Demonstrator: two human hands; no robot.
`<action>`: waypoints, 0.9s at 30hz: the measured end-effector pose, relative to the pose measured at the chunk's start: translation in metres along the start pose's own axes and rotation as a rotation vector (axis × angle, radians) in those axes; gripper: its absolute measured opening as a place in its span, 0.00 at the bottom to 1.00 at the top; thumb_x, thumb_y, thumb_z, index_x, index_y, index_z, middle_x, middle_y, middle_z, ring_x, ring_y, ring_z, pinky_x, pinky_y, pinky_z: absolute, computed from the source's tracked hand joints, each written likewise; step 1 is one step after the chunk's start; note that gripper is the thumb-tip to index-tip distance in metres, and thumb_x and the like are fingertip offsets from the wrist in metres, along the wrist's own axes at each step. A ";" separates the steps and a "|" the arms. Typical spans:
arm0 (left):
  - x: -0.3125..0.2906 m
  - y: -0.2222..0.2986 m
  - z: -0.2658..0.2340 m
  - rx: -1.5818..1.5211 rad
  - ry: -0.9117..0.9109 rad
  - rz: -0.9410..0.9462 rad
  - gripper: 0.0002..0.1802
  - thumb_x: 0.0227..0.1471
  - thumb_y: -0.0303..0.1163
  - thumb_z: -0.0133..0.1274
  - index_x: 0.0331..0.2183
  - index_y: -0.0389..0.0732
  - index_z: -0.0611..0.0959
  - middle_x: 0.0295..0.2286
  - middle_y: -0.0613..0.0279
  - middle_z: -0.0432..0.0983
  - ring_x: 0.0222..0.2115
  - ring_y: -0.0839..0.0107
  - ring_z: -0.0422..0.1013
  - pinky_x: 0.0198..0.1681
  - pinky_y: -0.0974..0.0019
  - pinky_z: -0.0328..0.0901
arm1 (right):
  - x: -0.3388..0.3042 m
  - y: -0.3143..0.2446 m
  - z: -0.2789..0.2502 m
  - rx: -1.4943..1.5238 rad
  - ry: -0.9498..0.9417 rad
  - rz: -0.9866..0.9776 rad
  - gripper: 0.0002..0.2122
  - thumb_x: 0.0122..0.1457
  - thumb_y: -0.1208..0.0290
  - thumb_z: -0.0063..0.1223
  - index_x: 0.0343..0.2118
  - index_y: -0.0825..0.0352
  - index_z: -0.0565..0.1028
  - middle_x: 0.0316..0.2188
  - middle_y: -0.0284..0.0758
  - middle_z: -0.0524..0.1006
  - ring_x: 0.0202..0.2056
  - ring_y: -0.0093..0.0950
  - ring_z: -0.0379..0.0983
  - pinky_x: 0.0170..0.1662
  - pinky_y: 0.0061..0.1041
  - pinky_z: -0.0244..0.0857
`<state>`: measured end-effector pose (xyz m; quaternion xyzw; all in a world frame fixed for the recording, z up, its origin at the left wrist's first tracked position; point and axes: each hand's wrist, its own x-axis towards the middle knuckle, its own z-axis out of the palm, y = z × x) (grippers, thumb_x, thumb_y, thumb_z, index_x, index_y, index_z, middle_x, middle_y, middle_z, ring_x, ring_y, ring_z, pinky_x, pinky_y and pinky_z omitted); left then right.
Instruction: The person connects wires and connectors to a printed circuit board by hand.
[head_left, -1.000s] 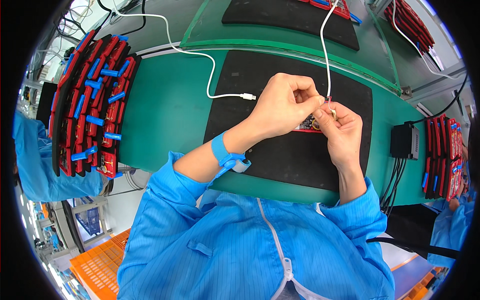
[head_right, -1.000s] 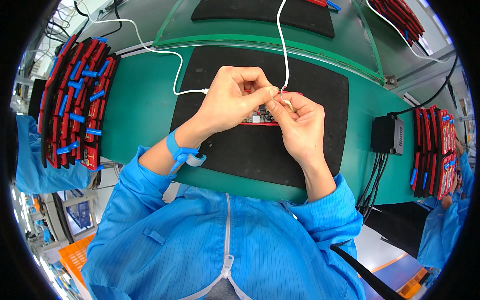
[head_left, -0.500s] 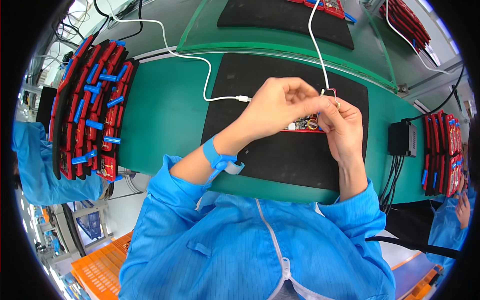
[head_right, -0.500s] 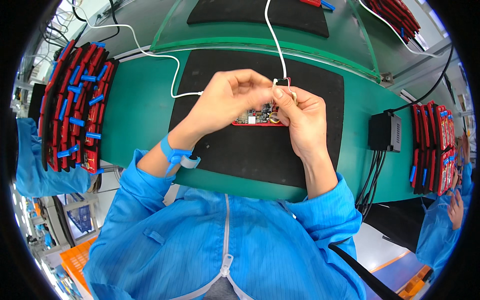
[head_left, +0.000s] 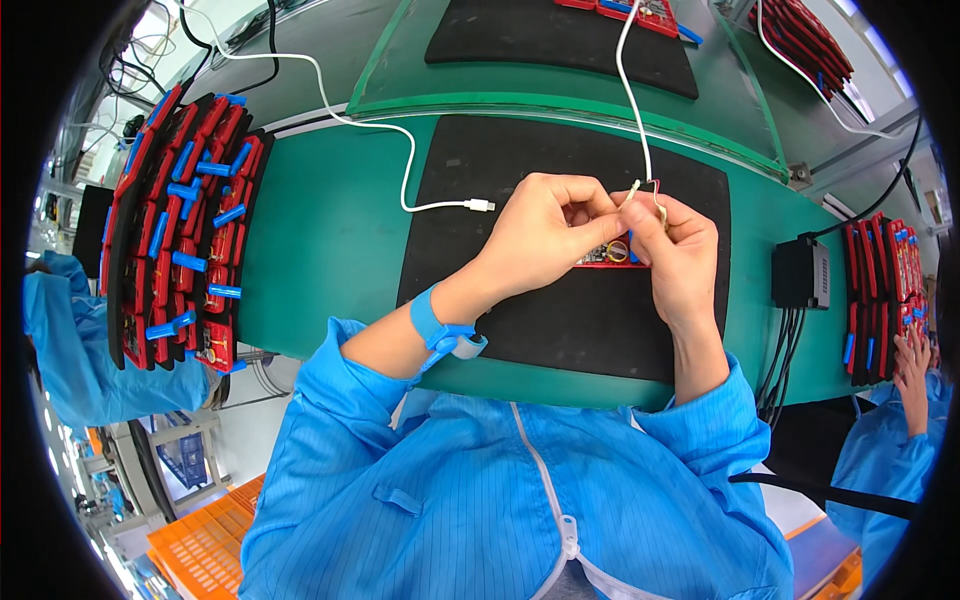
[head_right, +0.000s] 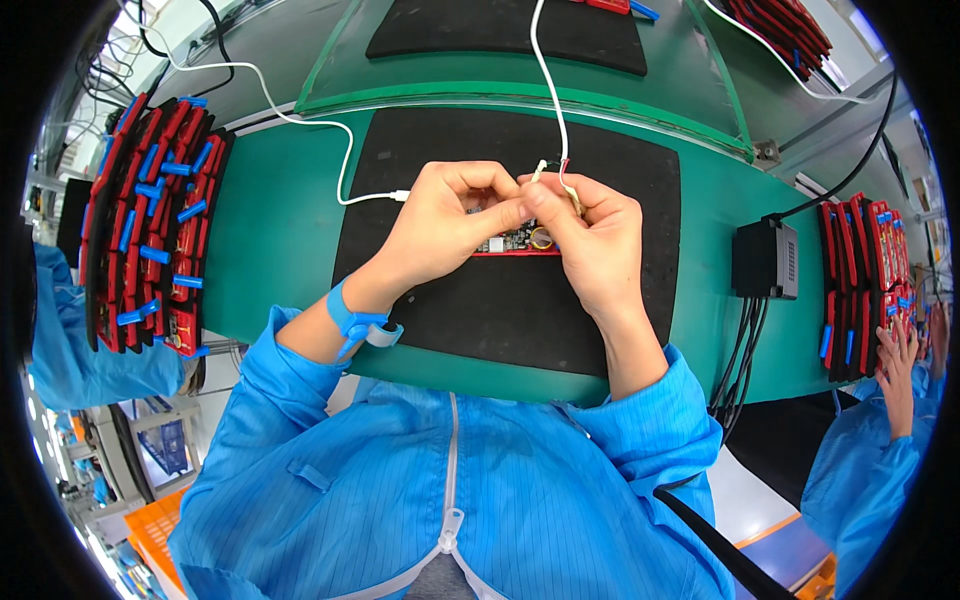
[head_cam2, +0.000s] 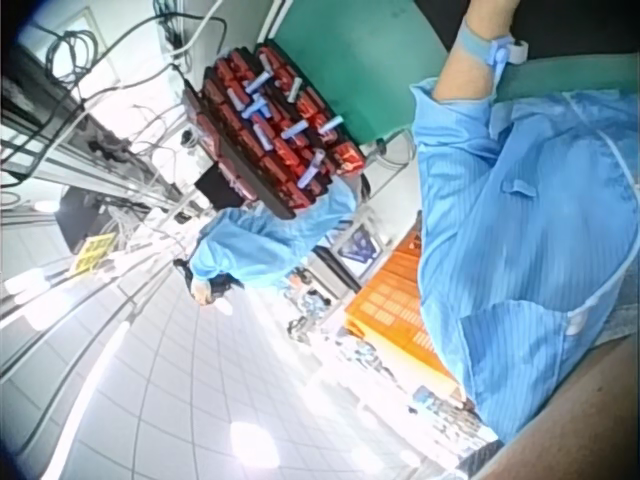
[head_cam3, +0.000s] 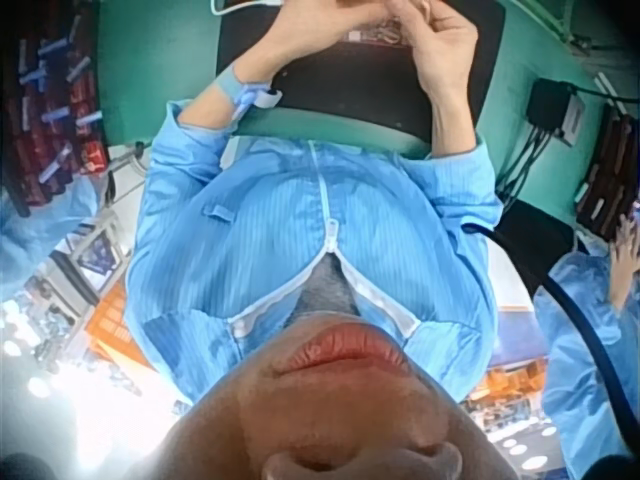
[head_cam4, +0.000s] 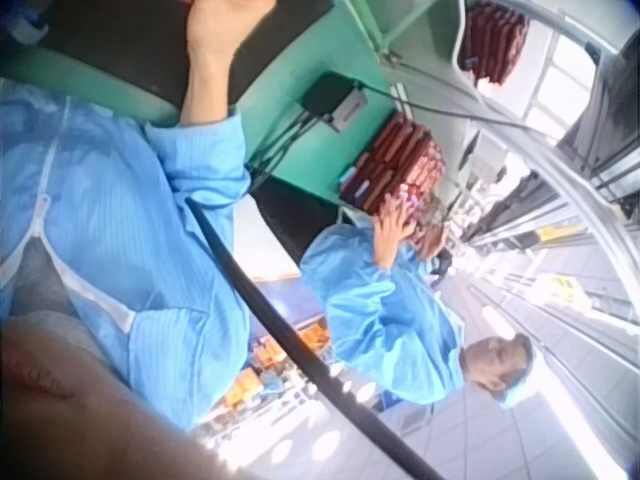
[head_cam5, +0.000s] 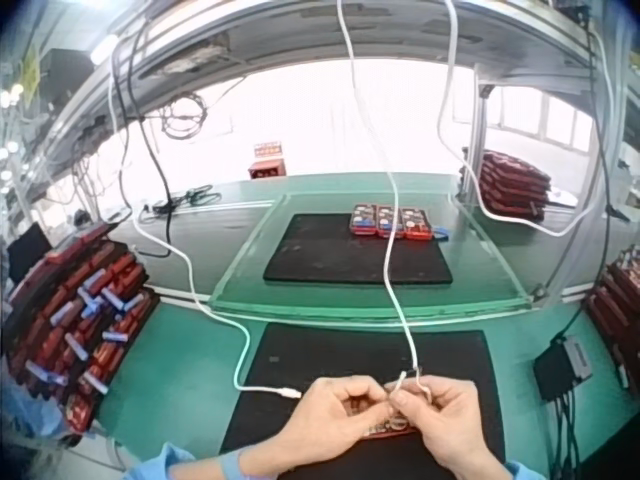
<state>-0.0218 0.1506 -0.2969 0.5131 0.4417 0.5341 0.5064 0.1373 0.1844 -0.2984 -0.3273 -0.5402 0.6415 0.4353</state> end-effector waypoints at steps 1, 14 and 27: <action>-0.001 0.003 0.000 0.146 -0.005 0.001 0.07 0.48 0.26 0.59 0.22 0.34 0.80 0.19 0.66 0.75 0.20 0.83 0.66 0.22 0.76 0.59 | -0.001 -0.001 0.002 -0.063 0.013 -0.038 0.09 0.58 0.74 0.54 0.38 0.74 0.78 0.21 0.29 0.76 0.24 0.13 0.68 0.28 0.13 0.62; 0.002 0.006 0.000 0.333 -0.080 0.091 0.06 0.43 0.26 0.61 0.24 0.34 0.81 0.20 0.64 0.74 0.22 0.78 0.66 0.26 0.71 0.62 | 0.000 0.000 -0.004 -0.042 0.035 -0.002 0.08 0.59 0.74 0.54 0.36 0.74 0.78 0.28 0.34 0.79 0.29 0.17 0.74 0.33 0.17 0.68; 0.003 0.016 -0.019 0.138 0.087 -0.086 0.09 0.47 0.23 0.59 0.33 0.31 0.79 0.27 0.57 0.79 0.27 0.76 0.75 0.33 0.74 0.71 | 0.002 0.010 -0.007 -0.407 -0.037 -0.231 0.14 0.64 0.70 0.45 0.47 0.73 0.73 0.27 0.33 0.77 0.24 0.17 0.68 0.29 0.20 0.62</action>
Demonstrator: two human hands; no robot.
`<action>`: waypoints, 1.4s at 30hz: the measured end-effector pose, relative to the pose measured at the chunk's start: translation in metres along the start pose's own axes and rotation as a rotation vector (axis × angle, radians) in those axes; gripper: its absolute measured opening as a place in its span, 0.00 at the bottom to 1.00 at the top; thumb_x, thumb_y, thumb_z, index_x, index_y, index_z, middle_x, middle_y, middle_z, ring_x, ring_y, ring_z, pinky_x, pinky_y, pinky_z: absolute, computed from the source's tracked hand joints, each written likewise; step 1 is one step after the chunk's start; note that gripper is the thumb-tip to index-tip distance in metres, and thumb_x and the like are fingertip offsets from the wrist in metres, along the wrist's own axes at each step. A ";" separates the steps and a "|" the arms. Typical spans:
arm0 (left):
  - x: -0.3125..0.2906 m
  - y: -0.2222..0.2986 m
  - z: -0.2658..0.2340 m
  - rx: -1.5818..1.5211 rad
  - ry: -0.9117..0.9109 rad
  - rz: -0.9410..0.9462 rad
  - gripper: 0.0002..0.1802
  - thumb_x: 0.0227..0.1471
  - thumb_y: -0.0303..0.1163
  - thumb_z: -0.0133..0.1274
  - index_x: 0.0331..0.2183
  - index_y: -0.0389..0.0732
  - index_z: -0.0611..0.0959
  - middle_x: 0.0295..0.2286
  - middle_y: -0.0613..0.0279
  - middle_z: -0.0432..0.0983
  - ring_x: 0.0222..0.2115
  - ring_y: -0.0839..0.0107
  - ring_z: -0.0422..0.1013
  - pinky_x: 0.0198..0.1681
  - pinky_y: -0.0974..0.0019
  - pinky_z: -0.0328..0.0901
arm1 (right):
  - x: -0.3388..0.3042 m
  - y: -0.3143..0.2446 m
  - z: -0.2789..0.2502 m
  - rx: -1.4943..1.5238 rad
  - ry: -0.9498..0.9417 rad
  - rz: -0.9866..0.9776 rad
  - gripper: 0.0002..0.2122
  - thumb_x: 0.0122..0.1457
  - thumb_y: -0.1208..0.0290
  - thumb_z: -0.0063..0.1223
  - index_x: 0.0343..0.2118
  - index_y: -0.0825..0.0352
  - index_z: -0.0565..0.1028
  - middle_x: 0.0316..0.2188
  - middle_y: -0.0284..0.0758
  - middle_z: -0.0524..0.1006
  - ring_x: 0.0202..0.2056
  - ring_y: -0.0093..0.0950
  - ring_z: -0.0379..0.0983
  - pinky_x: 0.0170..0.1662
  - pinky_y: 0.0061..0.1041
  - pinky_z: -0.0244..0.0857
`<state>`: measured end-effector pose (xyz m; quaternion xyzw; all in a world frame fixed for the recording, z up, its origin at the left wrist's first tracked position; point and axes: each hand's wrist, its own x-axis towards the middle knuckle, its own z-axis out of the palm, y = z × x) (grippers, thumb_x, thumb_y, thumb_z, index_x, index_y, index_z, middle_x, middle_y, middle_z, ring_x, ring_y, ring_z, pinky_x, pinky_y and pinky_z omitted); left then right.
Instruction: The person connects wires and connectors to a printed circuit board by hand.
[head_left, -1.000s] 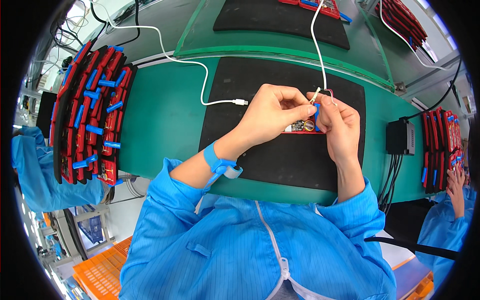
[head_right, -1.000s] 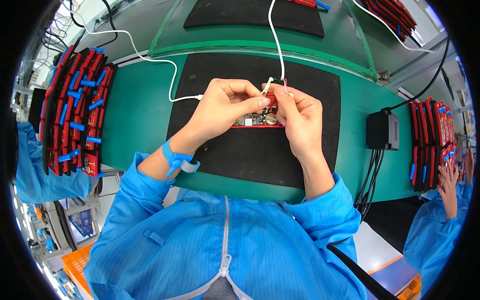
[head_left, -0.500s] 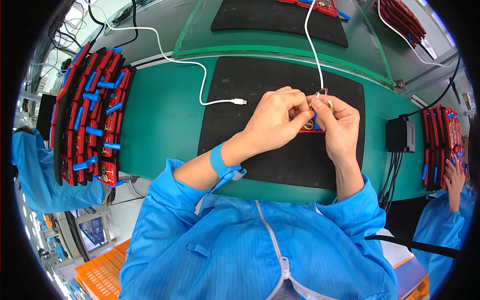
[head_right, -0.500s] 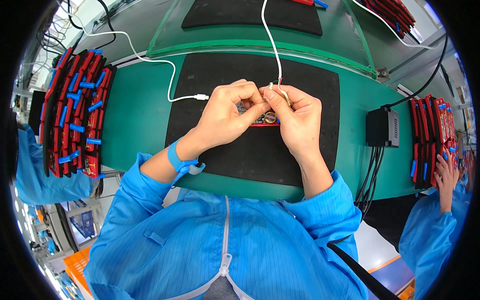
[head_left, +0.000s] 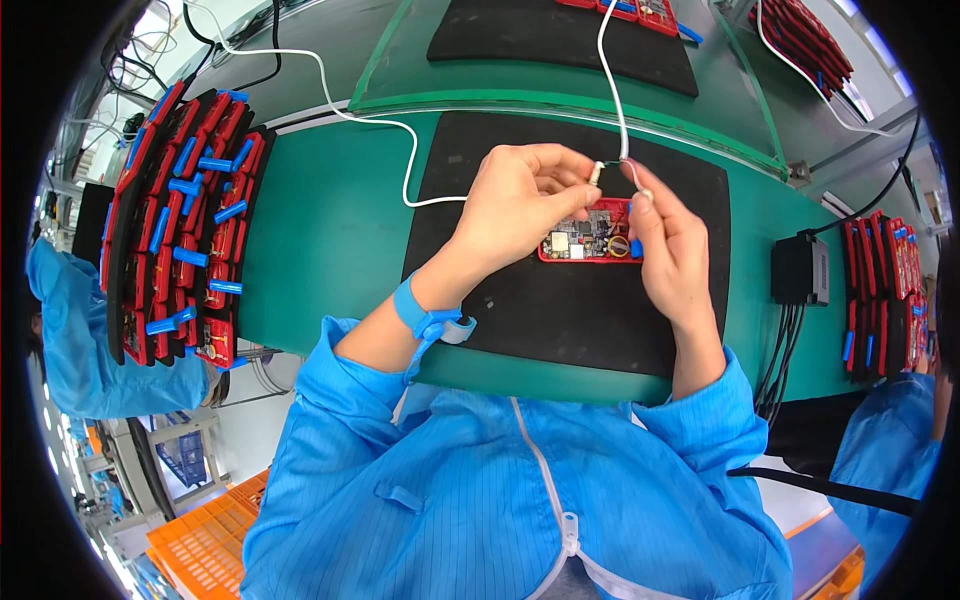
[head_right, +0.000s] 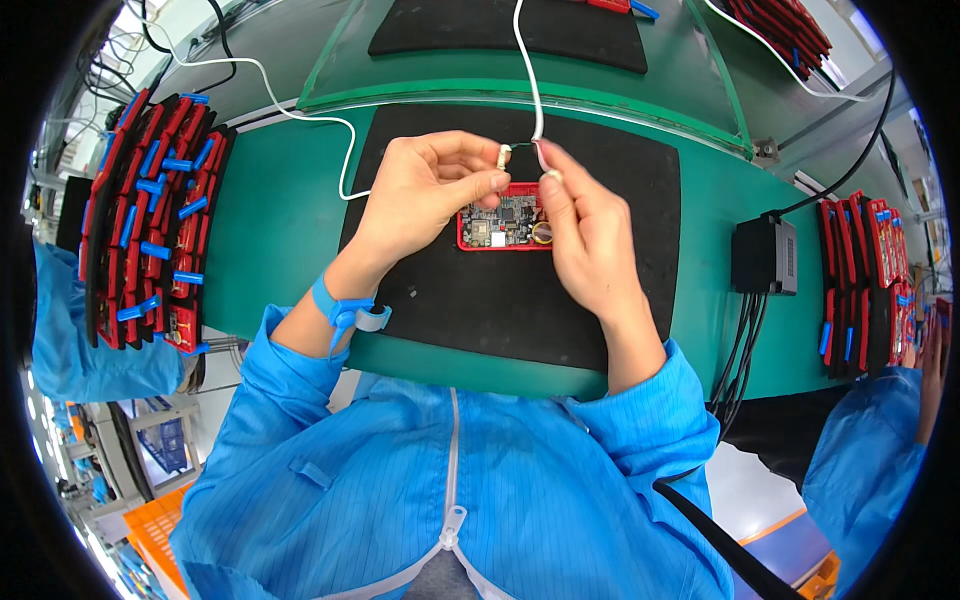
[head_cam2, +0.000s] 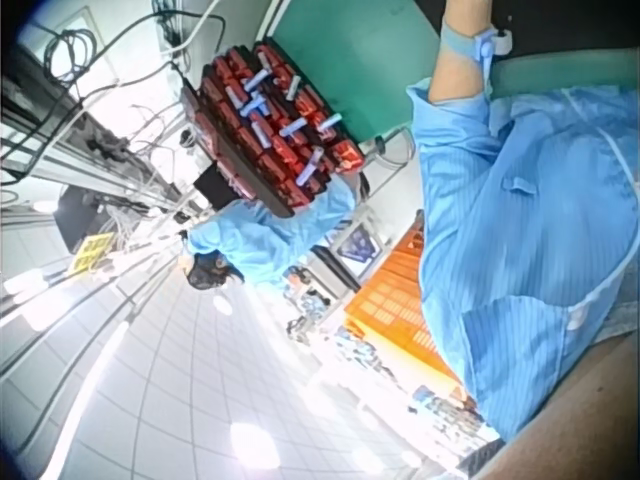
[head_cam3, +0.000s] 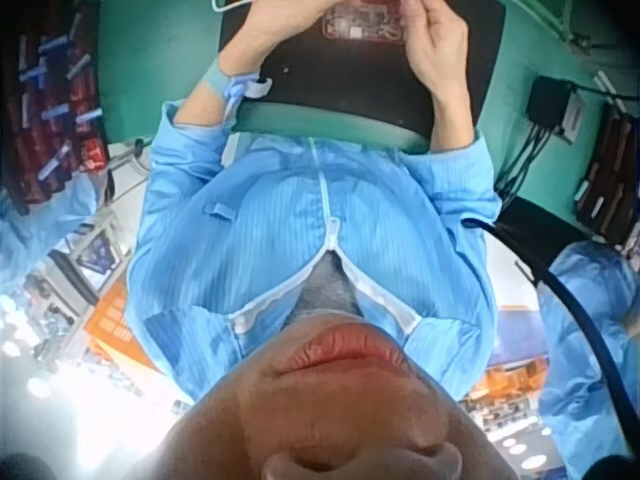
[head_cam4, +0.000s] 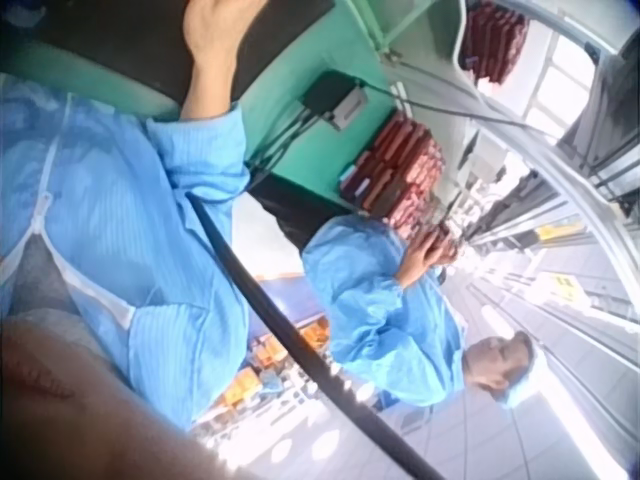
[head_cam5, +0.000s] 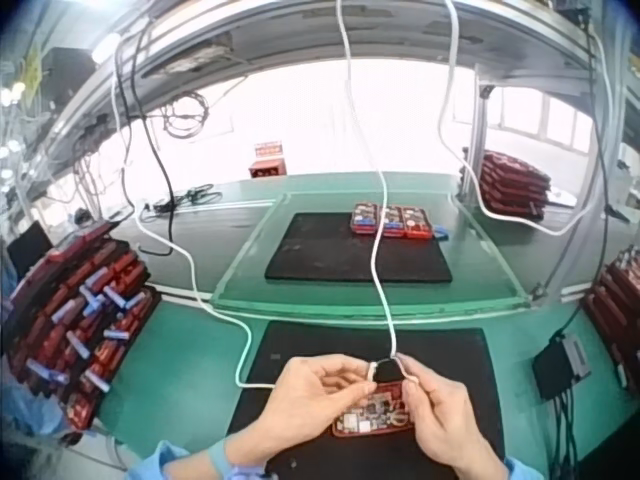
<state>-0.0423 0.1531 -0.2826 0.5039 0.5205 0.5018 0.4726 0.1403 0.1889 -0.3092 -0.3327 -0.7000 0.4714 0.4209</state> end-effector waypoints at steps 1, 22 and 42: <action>-0.001 0.000 0.000 0.097 0.005 0.007 0.07 0.49 0.24 0.58 0.32 0.31 0.79 0.26 0.58 0.79 0.26 0.77 0.75 0.30 0.75 0.70 | 0.003 -0.001 -0.002 -0.203 0.092 -0.070 0.14 0.64 0.70 0.44 0.48 0.73 0.72 0.26 0.35 0.77 0.22 0.20 0.68 0.29 0.22 0.62; -0.010 -0.011 -0.008 0.013 -0.133 -0.021 0.05 0.48 0.24 0.59 0.29 0.31 0.81 0.23 0.63 0.76 0.23 0.81 0.71 0.26 0.78 0.67 | 0.005 -0.013 -0.006 0.229 -0.165 0.117 0.06 0.55 0.80 0.56 0.35 0.73 0.78 0.29 0.33 0.75 0.31 0.23 0.75 0.34 0.19 0.71; -0.013 -0.020 -0.009 -0.003 -0.024 -0.038 0.09 0.49 0.24 0.58 0.34 0.29 0.81 0.27 0.56 0.78 0.27 0.77 0.75 0.30 0.76 0.70 | 0.002 -0.005 -0.002 0.085 0.050 0.150 0.08 0.55 0.79 0.56 0.37 0.73 0.78 0.31 0.37 0.79 0.33 0.24 0.77 0.35 0.19 0.72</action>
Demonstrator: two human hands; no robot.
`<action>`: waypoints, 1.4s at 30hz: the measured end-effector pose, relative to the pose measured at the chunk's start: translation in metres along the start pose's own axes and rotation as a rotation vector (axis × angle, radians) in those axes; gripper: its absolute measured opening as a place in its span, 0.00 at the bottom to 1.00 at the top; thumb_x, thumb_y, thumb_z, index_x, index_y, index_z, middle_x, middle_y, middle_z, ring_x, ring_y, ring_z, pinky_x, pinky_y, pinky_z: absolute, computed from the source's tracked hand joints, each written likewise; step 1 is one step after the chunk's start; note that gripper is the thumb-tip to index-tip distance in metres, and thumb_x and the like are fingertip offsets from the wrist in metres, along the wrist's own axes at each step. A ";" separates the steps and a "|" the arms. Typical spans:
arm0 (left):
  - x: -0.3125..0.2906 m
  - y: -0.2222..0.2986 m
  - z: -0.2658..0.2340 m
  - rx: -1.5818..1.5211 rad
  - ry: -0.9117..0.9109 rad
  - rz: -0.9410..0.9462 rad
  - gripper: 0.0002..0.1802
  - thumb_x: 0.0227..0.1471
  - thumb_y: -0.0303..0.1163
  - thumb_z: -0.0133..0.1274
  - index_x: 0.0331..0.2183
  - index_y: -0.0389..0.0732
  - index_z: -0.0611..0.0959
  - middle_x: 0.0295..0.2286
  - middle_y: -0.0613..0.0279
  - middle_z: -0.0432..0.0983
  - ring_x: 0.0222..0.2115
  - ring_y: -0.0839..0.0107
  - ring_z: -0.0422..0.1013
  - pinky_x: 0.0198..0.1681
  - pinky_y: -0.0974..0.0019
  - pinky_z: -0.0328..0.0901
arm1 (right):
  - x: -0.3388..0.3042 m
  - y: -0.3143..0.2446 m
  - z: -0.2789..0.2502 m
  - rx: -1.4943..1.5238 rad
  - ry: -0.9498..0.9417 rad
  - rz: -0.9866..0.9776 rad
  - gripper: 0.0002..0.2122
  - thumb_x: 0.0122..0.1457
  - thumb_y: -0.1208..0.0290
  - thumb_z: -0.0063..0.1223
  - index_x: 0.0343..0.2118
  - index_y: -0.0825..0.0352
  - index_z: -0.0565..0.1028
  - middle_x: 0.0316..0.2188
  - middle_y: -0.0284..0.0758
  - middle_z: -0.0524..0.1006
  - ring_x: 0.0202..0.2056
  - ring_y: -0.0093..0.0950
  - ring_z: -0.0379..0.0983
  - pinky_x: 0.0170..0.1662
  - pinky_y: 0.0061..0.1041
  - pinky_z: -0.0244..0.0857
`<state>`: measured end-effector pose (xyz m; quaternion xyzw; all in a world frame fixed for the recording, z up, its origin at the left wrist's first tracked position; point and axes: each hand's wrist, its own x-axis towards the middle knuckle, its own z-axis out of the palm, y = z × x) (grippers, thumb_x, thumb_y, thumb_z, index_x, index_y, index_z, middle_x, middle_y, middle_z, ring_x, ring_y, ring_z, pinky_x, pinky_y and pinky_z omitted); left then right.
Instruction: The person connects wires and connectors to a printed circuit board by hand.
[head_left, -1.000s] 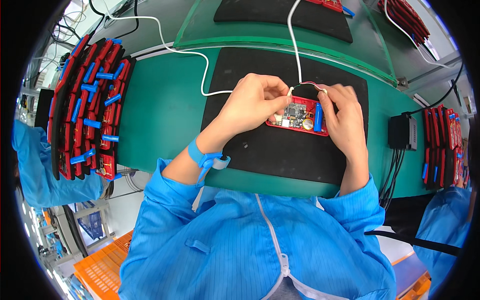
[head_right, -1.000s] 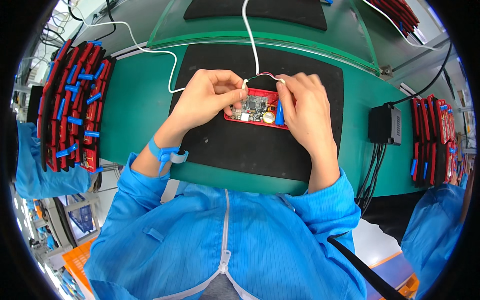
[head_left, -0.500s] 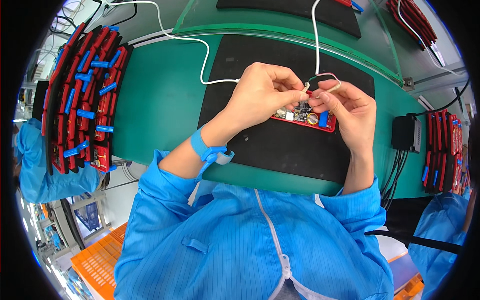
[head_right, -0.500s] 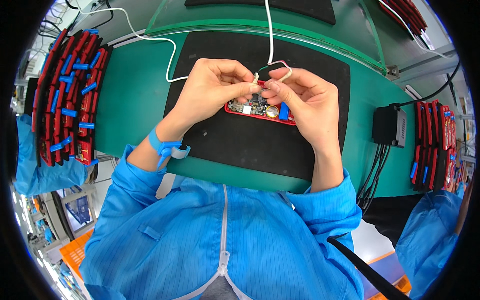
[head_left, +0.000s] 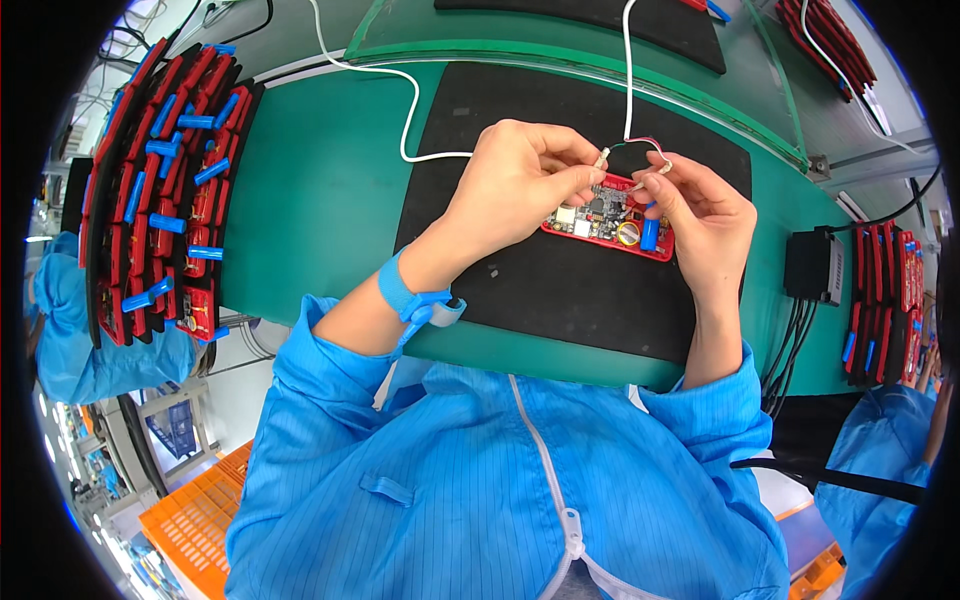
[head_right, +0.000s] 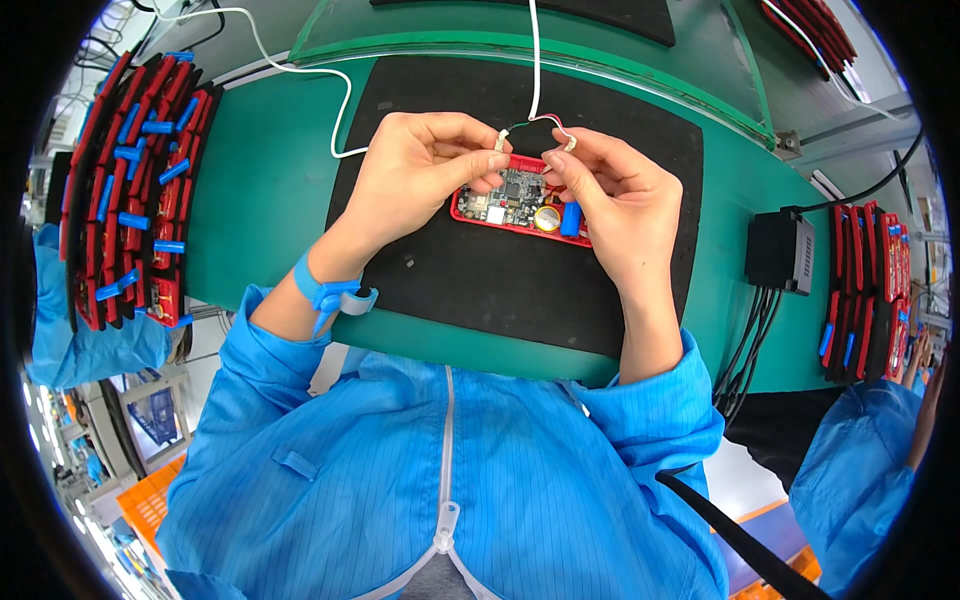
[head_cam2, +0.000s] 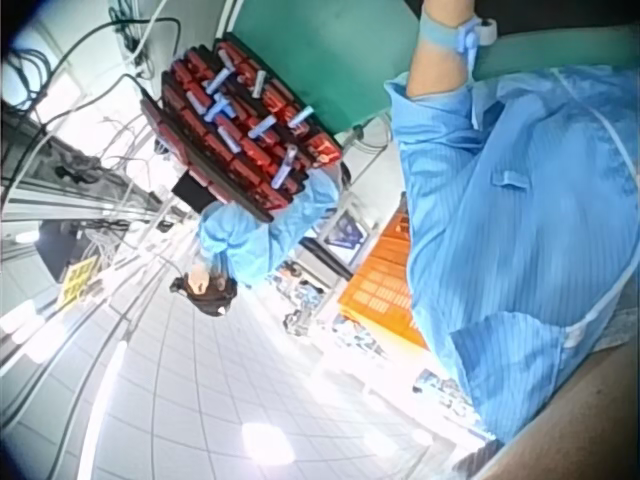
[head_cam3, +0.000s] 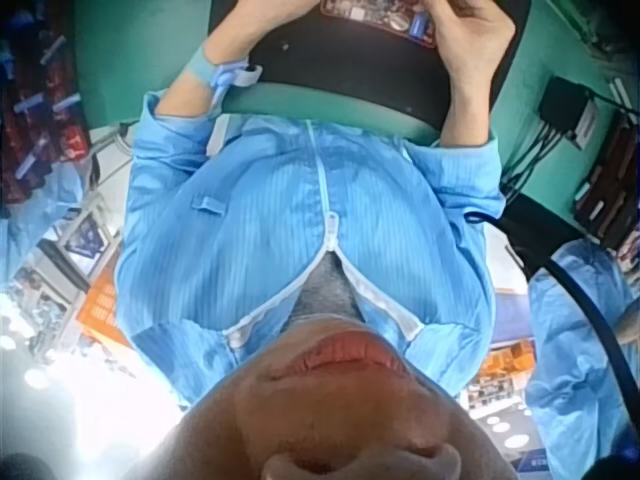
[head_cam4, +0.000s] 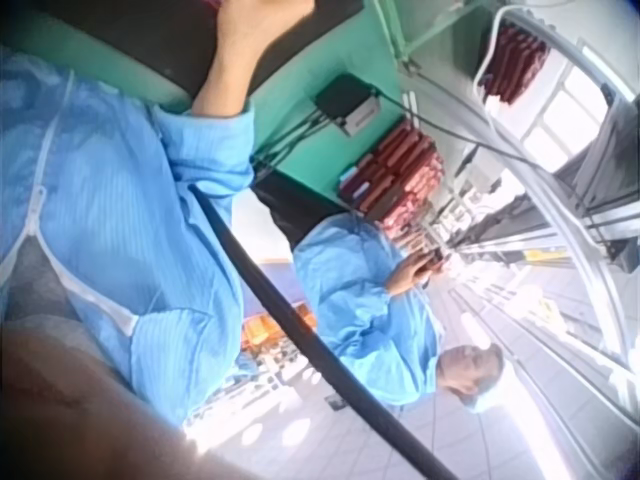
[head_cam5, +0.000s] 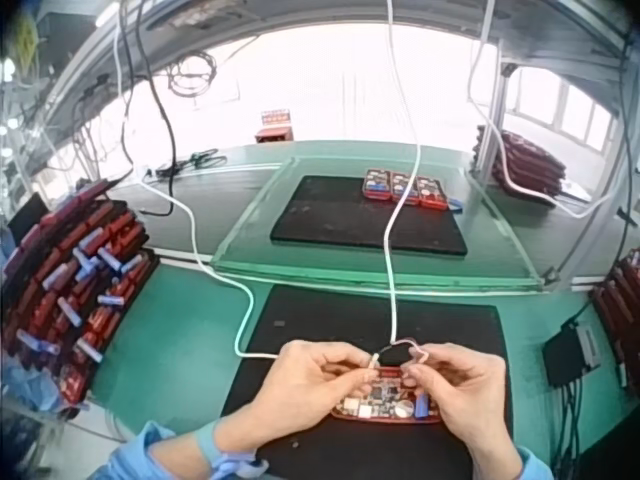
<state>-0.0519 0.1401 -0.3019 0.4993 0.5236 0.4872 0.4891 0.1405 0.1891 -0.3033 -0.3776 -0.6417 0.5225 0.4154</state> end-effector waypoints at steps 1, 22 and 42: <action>0.000 -0.001 0.000 -0.001 -0.001 -0.001 0.09 0.49 0.24 0.58 0.34 0.29 0.81 0.27 0.56 0.78 0.27 0.77 0.75 0.30 0.76 0.70 | 0.000 0.001 0.000 -0.001 0.001 0.001 0.08 0.55 0.79 0.56 0.37 0.73 0.78 0.31 0.37 0.79 0.33 0.24 0.77 0.35 0.19 0.72; -0.003 -0.004 0.008 0.091 -0.018 0.007 0.09 0.47 0.22 0.57 0.33 0.29 0.80 0.25 0.57 0.79 0.28 0.74 0.77 0.32 0.74 0.72 | -0.002 0.010 0.008 -0.252 -0.050 -0.155 0.05 0.51 0.78 0.60 0.32 0.71 0.79 0.24 0.33 0.79 0.25 0.17 0.74 0.29 0.17 0.69; -0.003 -0.005 0.009 0.147 0.044 0.041 0.08 0.46 0.23 0.58 0.32 0.30 0.81 0.24 0.57 0.79 0.26 0.75 0.77 0.31 0.75 0.71 | -0.004 0.008 0.009 -0.314 -0.040 -0.220 0.05 0.50 0.79 0.60 0.31 0.71 0.79 0.23 0.35 0.78 0.24 0.21 0.75 0.29 0.19 0.68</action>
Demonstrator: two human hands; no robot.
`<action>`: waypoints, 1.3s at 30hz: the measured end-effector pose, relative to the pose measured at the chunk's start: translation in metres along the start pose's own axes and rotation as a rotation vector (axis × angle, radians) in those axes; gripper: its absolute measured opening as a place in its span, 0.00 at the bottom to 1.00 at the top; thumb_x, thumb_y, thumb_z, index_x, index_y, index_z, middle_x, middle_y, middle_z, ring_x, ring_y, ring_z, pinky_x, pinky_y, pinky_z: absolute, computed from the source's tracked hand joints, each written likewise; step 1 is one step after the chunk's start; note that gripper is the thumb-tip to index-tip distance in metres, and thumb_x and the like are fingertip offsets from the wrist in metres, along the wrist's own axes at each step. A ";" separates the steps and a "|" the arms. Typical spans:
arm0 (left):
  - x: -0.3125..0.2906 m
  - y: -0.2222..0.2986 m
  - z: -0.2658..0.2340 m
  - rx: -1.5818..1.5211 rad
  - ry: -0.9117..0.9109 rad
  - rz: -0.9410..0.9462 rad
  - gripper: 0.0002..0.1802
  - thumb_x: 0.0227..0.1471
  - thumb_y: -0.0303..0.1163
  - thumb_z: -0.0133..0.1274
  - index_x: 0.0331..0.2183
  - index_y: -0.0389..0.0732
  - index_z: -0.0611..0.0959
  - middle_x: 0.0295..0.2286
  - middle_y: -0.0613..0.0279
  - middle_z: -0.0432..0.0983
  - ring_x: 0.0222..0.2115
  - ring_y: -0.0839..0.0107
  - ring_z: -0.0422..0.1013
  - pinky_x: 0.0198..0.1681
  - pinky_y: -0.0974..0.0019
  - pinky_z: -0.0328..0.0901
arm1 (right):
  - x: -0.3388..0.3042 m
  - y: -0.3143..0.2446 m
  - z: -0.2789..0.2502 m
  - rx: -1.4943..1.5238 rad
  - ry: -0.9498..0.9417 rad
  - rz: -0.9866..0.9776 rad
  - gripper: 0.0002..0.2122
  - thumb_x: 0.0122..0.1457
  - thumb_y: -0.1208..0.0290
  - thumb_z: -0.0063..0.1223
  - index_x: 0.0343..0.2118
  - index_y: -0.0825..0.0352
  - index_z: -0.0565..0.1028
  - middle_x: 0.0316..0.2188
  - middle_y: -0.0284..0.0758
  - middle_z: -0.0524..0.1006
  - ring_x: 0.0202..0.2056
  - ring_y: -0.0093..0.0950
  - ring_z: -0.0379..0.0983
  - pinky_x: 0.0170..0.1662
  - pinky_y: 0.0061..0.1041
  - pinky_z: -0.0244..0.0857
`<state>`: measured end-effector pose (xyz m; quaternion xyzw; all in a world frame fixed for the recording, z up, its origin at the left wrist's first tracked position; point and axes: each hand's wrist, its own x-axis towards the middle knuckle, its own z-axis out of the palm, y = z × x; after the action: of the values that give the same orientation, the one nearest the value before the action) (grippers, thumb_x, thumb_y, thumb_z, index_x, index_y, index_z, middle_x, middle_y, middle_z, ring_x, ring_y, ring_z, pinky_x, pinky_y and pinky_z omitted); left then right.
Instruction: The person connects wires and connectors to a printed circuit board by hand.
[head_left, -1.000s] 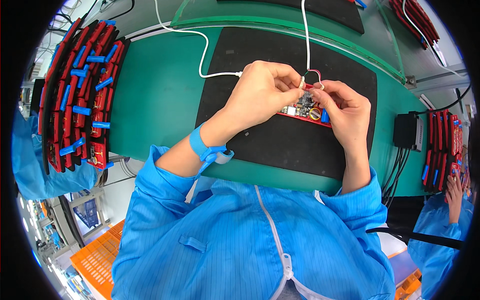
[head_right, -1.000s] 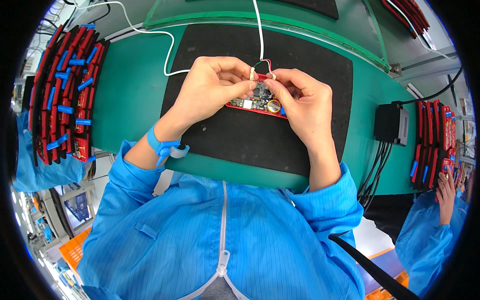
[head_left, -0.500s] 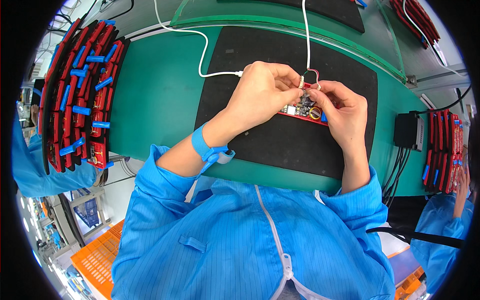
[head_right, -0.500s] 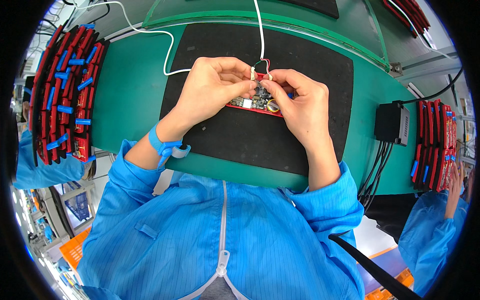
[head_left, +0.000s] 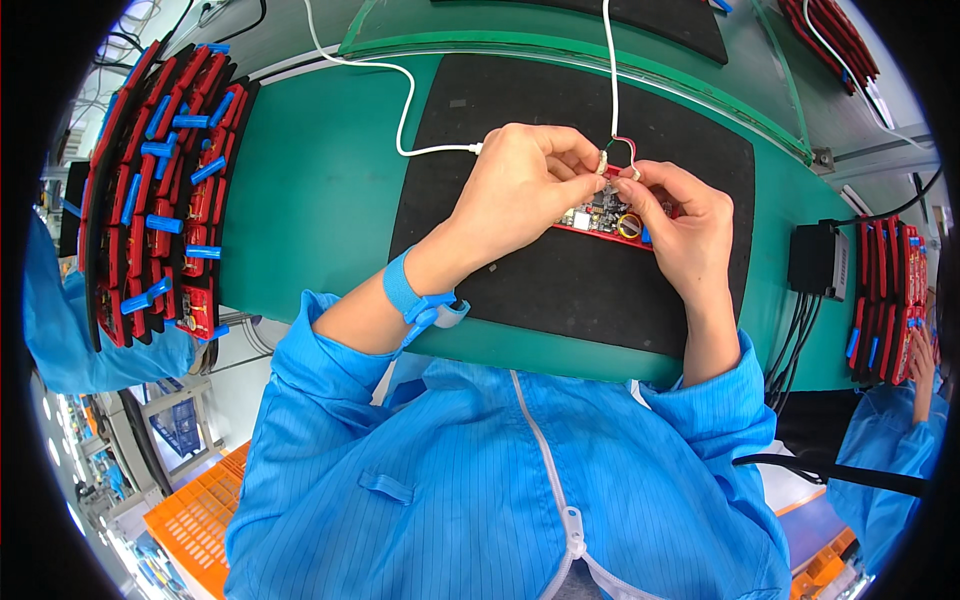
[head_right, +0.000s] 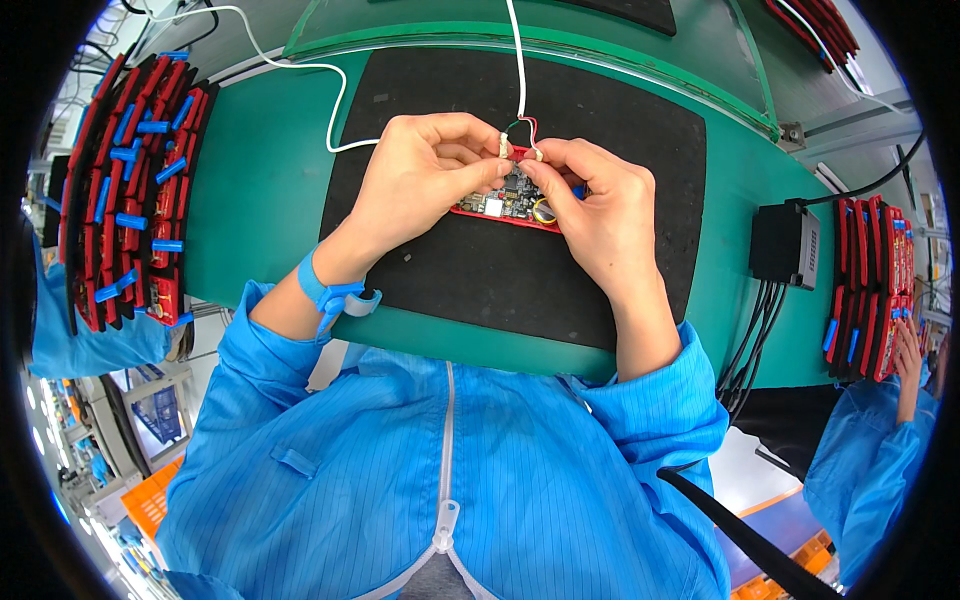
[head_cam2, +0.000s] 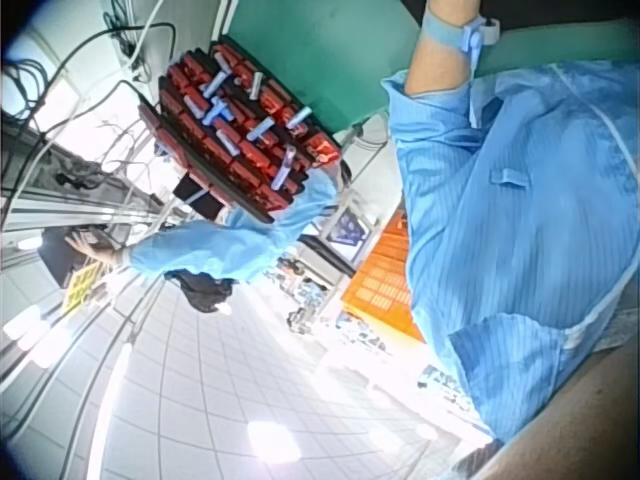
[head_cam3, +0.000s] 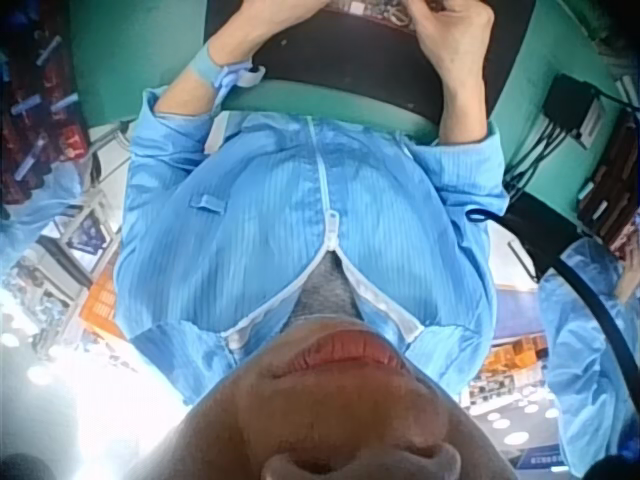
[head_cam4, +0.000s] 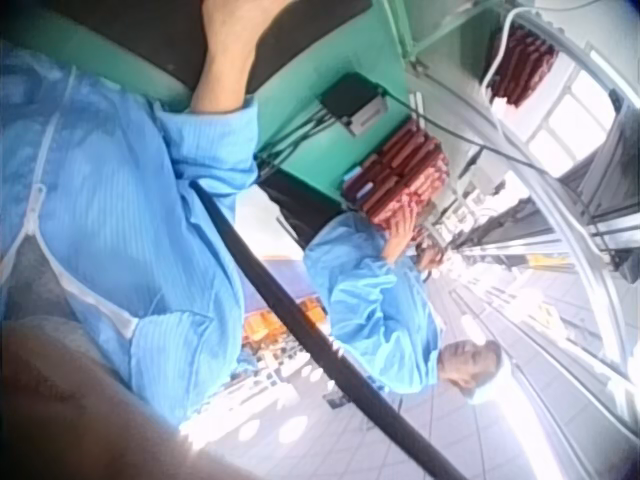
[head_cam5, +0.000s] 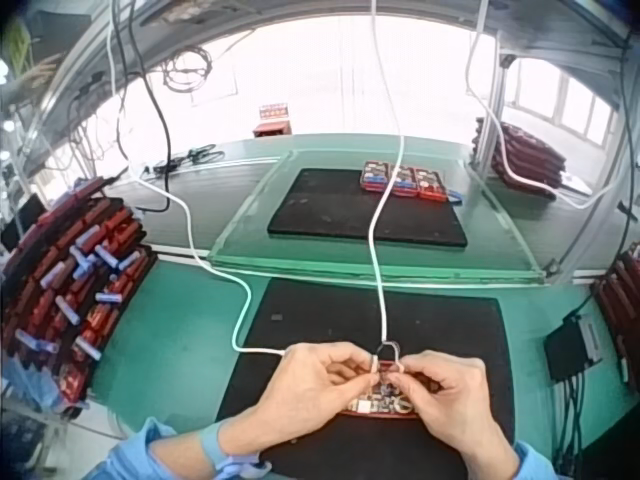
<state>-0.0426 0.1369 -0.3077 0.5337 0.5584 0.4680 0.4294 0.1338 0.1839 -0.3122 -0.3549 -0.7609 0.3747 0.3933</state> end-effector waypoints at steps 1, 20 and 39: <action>0.000 0.000 0.000 0.001 0.000 -0.001 0.08 0.46 0.23 0.58 0.32 0.30 0.81 0.24 0.57 0.79 0.26 0.75 0.77 0.31 0.75 0.71 | 0.000 0.000 0.000 0.001 0.000 0.000 0.05 0.50 0.79 0.60 0.31 0.71 0.79 0.23 0.35 0.78 0.24 0.21 0.75 0.29 0.19 0.68; 0.000 -0.003 0.006 0.129 0.054 0.114 0.04 0.43 0.22 0.62 0.26 0.32 0.84 0.25 0.67 0.75 0.20 0.87 0.64 0.21 0.80 0.58 | 0.004 -0.003 -0.003 -0.091 -0.026 -0.078 0.05 0.49 0.79 0.59 0.30 0.71 0.79 0.21 0.36 0.77 0.22 0.25 0.74 0.25 0.21 0.65; 0.001 -0.003 0.006 0.172 0.048 0.171 0.05 0.44 0.24 0.62 0.26 0.32 0.83 0.26 0.67 0.75 0.18 0.89 0.63 0.19 0.80 0.56 | 0.004 0.000 -0.004 -0.083 -0.029 -0.087 0.05 0.49 0.79 0.60 0.30 0.71 0.79 0.22 0.36 0.77 0.21 0.25 0.74 0.25 0.21 0.65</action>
<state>-0.0375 0.1379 -0.3115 0.6030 0.5590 0.4657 0.3272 0.1352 0.1881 -0.3089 -0.3321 -0.7961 0.3303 0.3832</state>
